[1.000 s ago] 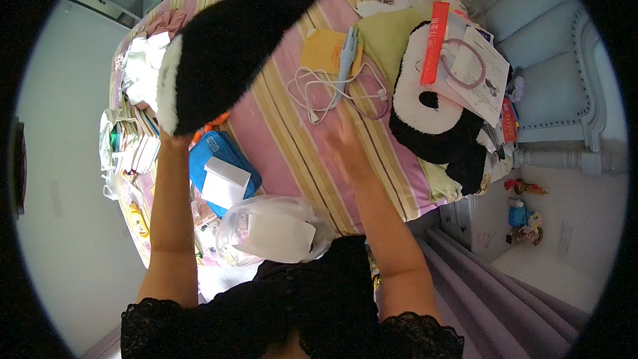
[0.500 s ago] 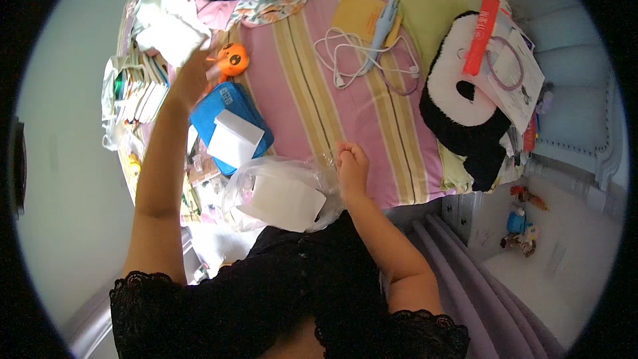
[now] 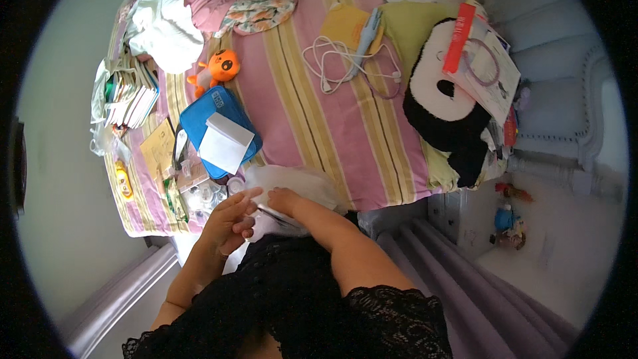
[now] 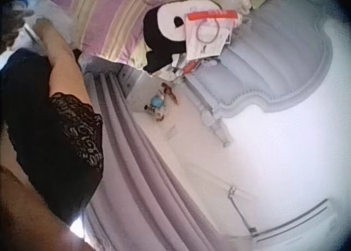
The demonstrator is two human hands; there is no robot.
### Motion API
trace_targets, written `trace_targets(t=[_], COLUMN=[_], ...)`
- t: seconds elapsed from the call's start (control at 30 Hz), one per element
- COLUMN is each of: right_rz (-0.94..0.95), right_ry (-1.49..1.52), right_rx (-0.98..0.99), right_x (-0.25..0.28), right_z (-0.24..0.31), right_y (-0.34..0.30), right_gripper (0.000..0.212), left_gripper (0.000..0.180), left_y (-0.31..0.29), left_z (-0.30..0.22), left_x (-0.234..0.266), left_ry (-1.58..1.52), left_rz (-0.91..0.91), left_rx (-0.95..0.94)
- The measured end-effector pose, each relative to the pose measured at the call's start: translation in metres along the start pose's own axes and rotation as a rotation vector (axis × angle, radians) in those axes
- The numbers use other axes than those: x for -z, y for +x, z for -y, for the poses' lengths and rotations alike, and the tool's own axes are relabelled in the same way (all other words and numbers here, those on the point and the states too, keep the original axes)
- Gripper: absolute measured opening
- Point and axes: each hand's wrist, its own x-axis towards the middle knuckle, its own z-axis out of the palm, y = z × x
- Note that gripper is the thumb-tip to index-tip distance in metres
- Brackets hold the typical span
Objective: The person sorts through various personal items on a bed, including papers, a small orange toy, and a large plush. They open a bedside drawer and handle decorative cards, a hair clip, and small containers, placing some items back into the drawer.
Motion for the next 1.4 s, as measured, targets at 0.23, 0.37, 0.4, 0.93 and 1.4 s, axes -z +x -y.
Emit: trace_targets(t=[0.23, 0.37, 0.4, 0.93, 1.4], right_rz=[0.26, 0.036, -0.085, -1.847, -1.432], right_ry=[-0.617, -0.74, -0.749, -0.265, 1.148], right_rx=[-0.237, -0.373, -0.313, -0.685, -0.664], right_x=[0.135, 0.15, 0.158, 0.45, 0.497], right_z=[0.084, 0.073, 0.073, -0.117, -0.162], right_y=[-0.093, -0.14, -0.146, -0.374, -0.418], right_gripper=[0.02, 0.012, 0.012, 0.051, 0.04], left_gripper=[0.054, 0.058, 0.059, 0.015, 0.056], left_y=[-0.02, -0.019, -0.015, 0.145, 0.153], left_z=[-0.026, -0.027, -0.024, -0.024, 0.007], left_x=[-0.055, -0.076, -0.081, -0.083, -0.094], left_ry=[-0.421, -0.642, -0.64, -0.245, 0.376], left_rz=[0.662, 0.879, 0.89, -0.162, -0.39], left_rx=[0.172, 0.2, 0.191, -0.457, -0.646])
